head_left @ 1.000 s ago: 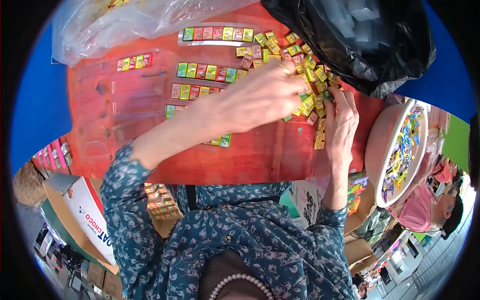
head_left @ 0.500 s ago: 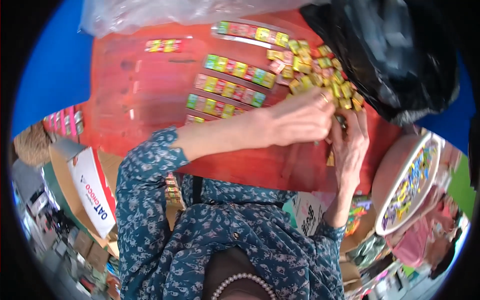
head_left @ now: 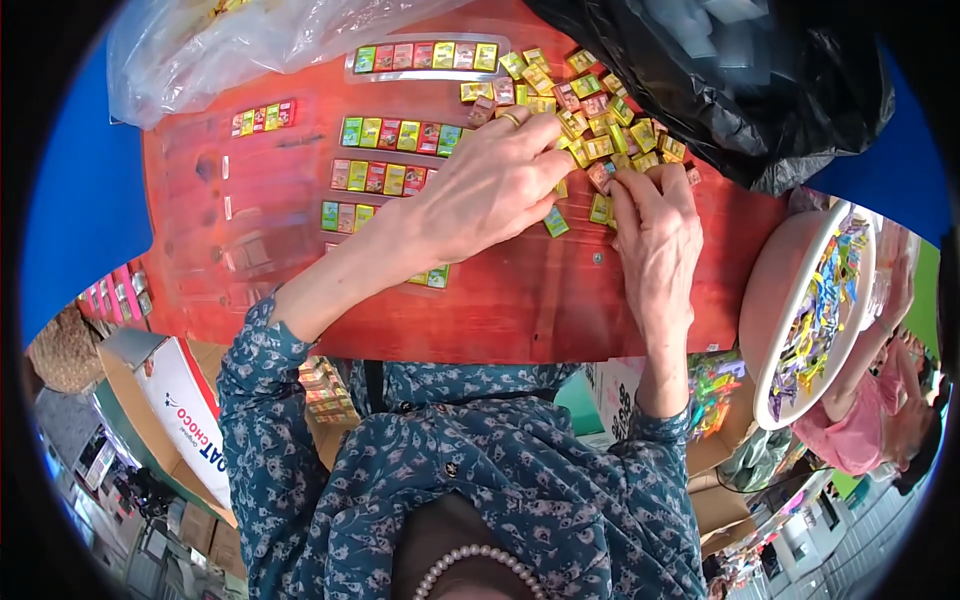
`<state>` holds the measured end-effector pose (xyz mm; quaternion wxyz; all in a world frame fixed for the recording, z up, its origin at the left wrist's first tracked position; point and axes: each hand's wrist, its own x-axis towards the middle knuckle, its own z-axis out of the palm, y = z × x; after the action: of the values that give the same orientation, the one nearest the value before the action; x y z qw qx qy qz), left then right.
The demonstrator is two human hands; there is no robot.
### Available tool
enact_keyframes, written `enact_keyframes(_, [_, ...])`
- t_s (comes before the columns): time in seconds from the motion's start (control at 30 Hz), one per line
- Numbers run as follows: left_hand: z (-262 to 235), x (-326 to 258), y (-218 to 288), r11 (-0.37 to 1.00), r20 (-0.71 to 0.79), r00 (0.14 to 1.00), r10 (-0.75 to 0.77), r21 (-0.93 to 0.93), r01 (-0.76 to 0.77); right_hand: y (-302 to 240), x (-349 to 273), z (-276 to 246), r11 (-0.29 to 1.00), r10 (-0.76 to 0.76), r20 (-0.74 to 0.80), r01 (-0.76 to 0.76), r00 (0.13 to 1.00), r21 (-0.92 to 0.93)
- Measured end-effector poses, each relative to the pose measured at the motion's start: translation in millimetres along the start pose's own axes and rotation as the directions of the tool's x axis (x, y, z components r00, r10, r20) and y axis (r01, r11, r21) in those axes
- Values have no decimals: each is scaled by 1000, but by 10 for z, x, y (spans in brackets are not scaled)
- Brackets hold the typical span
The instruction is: Organizing and aligning small colorful food packets into rows on a red work surface.
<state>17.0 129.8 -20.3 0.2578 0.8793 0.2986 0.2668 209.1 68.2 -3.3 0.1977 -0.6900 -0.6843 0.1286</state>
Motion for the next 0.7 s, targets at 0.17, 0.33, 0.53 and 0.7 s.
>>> enact_keyframes(0.17, [-25, -90, 29, 999, 48, 999, -6, 52, 4, -12, -21, -47, 995, -37, 57, 42, 998, -91])
enact_keyframes(0.33, [29, -125, 125, 979, 133, 989, 67, 183, -91, -64, -13, 30, 996, -65, -17, 64, 998, -59])
enact_keyframes(0.53, [160, -85, 187, 962, 52, 998, 37, 270, -50, -123, 53, 167, 997, -57, -50, 54, 997, -56])
enact_keyframes(0.7, [313, 153, 265, 880, 208, 974, 90, 441, -176, -115, 18, 91, 997, -70, 4, 70, 998, -43])
